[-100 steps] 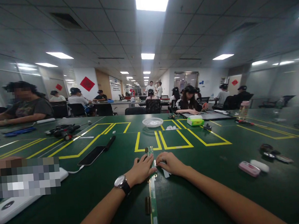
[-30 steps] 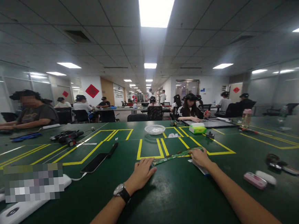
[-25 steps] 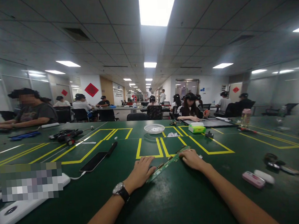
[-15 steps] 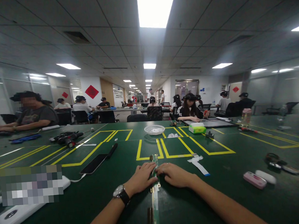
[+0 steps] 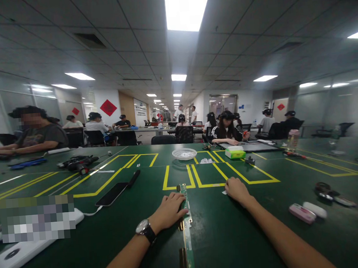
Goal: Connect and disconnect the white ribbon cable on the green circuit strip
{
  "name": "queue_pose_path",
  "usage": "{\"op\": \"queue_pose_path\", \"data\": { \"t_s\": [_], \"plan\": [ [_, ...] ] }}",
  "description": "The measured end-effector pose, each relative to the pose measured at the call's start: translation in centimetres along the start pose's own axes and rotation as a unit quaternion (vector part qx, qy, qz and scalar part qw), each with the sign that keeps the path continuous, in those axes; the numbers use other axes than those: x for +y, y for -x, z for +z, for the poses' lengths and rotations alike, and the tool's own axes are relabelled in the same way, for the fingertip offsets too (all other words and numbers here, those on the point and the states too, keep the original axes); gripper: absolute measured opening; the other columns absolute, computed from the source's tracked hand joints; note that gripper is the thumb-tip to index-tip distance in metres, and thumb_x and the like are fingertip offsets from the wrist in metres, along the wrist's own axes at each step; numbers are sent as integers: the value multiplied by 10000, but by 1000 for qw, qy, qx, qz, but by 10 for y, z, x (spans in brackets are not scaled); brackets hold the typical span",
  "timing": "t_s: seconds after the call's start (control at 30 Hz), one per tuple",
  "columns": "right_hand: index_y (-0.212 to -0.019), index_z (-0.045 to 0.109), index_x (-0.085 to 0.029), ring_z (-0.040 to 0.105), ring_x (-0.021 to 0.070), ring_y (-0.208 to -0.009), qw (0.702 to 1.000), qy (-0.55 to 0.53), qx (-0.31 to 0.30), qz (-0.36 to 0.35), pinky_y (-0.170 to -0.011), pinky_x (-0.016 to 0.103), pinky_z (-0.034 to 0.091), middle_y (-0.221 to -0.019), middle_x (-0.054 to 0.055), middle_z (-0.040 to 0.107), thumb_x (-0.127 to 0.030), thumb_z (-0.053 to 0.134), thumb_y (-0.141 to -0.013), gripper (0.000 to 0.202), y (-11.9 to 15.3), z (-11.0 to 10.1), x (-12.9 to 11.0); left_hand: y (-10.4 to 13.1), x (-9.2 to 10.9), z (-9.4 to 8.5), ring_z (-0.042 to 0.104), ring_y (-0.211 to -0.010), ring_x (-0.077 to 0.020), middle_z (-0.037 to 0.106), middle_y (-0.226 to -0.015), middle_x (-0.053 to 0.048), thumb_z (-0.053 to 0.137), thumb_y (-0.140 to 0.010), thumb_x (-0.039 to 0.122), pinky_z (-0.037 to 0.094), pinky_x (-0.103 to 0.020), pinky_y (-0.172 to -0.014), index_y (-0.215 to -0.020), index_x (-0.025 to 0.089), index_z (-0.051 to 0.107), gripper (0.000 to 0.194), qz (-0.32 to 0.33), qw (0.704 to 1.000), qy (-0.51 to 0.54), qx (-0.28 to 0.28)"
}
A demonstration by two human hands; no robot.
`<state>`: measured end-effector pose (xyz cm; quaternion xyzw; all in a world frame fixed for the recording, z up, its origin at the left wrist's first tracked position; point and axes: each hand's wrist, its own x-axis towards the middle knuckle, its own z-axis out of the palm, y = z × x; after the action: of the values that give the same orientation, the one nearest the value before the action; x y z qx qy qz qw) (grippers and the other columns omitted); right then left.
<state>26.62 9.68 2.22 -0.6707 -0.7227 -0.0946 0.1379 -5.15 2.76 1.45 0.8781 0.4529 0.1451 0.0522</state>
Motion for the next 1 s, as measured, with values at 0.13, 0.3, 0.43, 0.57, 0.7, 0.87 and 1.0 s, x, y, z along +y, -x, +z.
{"op": "queue_pose_path", "data": {
  "t_s": [0.13, 0.3, 0.43, 0.57, 0.7, 0.87, 1.0],
  "plan": [
    [-859, 693, -148, 584, 187, -897, 983, -109, -10, -150, -827, 290, 433, -905, 94, 647, -133, 465, -841, 229, 2, 14, -36, -1, -4, 2, 338, -1285, -256, 402, -1417, -73, 421, -916, 489, 314, -419, -972, -1336, 251, 418, 482, -15, 1000, -6, 14],
    [-870, 693, -173, 582, 170, -924, 903, -266, -23, -337, -867, 296, 430, -961, 62, 654, -96, 517, -803, 204, 19, 16, -82, -1, -7, 5, 335, -1293, -266, 411, -1414, -86, 387, -923, 512, 309, -442, -976, -1344, 241, 411, 501, -23, 1000, -9, 3],
    [-899, 680, -180, 585, 154, -899, 886, -310, -24, -343, -835, 272, 439, -964, 52, 650, -110, 536, -805, 185, 29, 10, -96, -1, -7, 6, 366, -1261, -267, 435, -1393, -80, 381, -928, 504, 318, -449, -962, -1356, 258, 398, 493, -18, 999, -27, 8],
    [-979, 654, -180, 564, 185, -952, 909, -284, 9, -306, -862, 309, 418, -980, 64, 641, -155, 599, -771, 217, 29, 12, -95, -2, -8, 8, 367, -1250, -272, 435, -1387, -72, 354, -936, 511, 323, -454, -954, -1354, 288, 403, 477, -12, 999, -46, 7],
    [-924, 673, -159, 553, 212, -949, 938, -210, 25, -274, -881, 332, 383, -937, 83, 639, -264, 625, -775, 189, 28, 15, -91, -2, -9, 9, 339, -1271, -290, 401, -1409, -84, 313, -925, 573, 305, -476, -969, -1373, 285, 386, 537, -15, 999, -44, -3],
    [-887, 683, -172, 558, 185, -883, 939, -200, -7, -279, -794, 277, 391, -888, 67, 634, -288, 581, -810, 173, 30, 10, -92, -1, -9, 8, 299, -1300, -304, 349, -1448, -87, 315, -896, 633, 277, -495, -992, -1405, 294, 338, 612, -18, 999, -33, -24],
    [-888, 681, -175, 560, 185, -881, 940, -207, -17, -270, -793, 274, 384, -895, 65, 633, -300, 600, -792, 178, 33, 6, -97, -1, -9, 9, 296, -1301, -303, 346, -1450, -88, 308, -901, 626, 280, -497, -991, -1403, 285, 342, 608, -22, 999, -35, -19]
  ]
}}
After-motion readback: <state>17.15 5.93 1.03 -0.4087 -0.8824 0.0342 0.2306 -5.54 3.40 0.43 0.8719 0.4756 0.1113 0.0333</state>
